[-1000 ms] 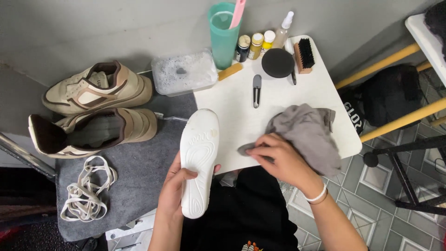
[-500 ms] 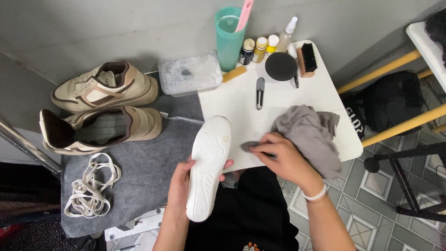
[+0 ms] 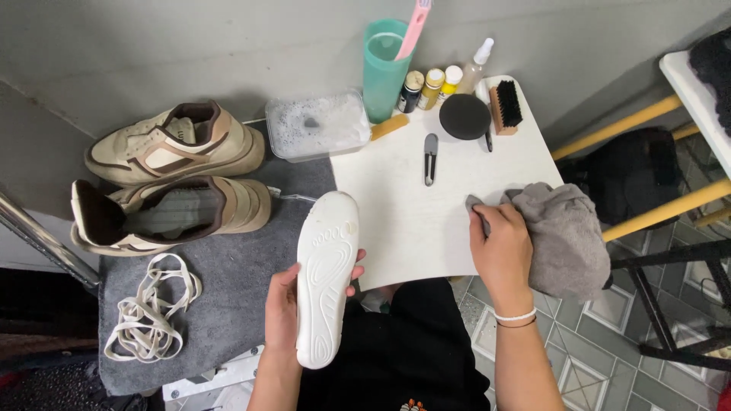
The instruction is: The person cleans a white shoe insole by wiping it with a gray cloth and then scrubbing it with a small brush. The person handles the insole and the cleaning tools on a white table.
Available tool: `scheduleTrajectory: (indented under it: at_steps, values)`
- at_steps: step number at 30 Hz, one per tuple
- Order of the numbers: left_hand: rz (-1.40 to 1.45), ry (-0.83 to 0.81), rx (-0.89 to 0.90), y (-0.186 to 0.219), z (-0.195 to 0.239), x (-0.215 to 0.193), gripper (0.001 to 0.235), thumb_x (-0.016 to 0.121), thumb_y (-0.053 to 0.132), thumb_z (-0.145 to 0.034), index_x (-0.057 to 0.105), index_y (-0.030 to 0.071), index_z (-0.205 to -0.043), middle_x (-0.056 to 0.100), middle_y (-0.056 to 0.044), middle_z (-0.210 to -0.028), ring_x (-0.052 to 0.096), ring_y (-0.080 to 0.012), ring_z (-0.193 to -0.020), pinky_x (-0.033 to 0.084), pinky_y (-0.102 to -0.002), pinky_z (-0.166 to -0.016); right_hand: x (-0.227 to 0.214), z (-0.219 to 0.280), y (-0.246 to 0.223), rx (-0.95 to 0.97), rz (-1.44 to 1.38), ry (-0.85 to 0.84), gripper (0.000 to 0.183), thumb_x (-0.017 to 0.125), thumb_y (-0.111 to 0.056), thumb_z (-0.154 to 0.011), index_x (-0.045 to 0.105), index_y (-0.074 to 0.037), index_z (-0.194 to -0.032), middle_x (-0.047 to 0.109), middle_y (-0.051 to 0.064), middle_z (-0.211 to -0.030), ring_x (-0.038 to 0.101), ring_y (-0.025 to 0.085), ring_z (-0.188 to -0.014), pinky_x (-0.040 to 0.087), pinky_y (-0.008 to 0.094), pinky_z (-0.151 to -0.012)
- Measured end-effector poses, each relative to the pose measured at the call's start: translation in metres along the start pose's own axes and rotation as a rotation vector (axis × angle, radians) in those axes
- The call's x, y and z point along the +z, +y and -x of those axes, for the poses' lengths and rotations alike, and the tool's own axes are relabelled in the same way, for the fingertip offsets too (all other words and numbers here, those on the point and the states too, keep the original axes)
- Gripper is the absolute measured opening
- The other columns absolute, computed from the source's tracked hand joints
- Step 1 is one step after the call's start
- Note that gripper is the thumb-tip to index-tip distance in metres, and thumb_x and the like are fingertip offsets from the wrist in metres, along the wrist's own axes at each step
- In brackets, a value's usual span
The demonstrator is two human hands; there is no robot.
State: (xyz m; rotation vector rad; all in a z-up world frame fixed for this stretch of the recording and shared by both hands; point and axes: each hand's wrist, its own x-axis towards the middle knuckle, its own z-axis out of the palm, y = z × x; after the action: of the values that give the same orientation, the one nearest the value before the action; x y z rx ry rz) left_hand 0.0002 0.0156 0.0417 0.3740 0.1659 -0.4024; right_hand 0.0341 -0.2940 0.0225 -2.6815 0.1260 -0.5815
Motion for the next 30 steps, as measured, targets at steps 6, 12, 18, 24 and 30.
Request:
scheduleTrajectory:
  at_steps: [6,12,18,24,30]
  values:
    - [-0.157,0.136,0.028,0.011,0.005,-0.003,0.07,0.046,0.036,-0.093,0.052,-0.014,-0.141,0.065,-0.04,-0.127,0.07,-0.0461,-0.105,0.06,-0.042,-0.072,-0.002,-0.009,-0.029,-0.147,-0.226,-0.18,0.017,0.063,-0.005,-0.096,0.076,-0.003,-0.107,0.068,0.007,-0.092,0.064,0.02,-0.076,0.052,0.033,-0.076]
    - [-0.173,0.17,0.061,0.021,0.001,-0.014,0.067,0.043,0.036,-0.093,0.054,-0.01,-0.14,0.066,-0.036,-0.129,0.069,-0.0396,-0.1,0.052,-0.038,-0.065,0.005,-0.038,-0.078,-0.253,-0.334,-0.092,0.007,0.06,-0.001,-0.099,0.067,0.0,-0.098,0.065,0.011,-0.09,0.062,0.021,-0.073,0.05,0.033,-0.067]
    - [-0.151,0.231,0.078,0.02,-0.004,-0.023,0.066,0.041,0.035,-0.094,0.055,-0.011,-0.139,0.067,-0.036,-0.128,0.07,-0.0404,-0.098,0.053,-0.039,-0.067,0.094,-0.097,-0.058,-0.218,-0.179,0.015,0.01,0.055,0.004,-0.096,0.065,0.002,-0.096,0.06,0.02,-0.093,0.061,0.039,-0.085,0.05,0.047,-0.08]
    - [-0.212,0.276,0.073,0.021,-0.006,-0.023,0.066,0.037,0.034,-0.093,0.06,-0.014,-0.133,0.07,-0.035,-0.123,0.071,-0.0404,-0.099,0.054,-0.039,-0.068,0.122,-0.104,-0.067,-0.213,-0.18,-0.072,0.014,0.056,-0.003,-0.1,0.069,0.002,-0.103,0.055,0.017,-0.095,0.062,0.04,-0.077,0.051,0.048,-0.076]
    - [-0.23,0.239,0.06,0.019,-0.008,-0.032,0.067,0.036,0.035,-0.094,0.06,-0.015,-0.133,0.069,-0.035,-0.126,0.071,-0.0405,-0.105,0.054,-0.04,-0.072,0.104,-0.1,-0.091,-0.365,-0.405,-0.187,0.016,0.059,-0.003,-0.099,0.071,0.005,-0.107,0.06,0.015,-0.095,0.066,0.031,-0.084,0.053,0.04,-0.084]
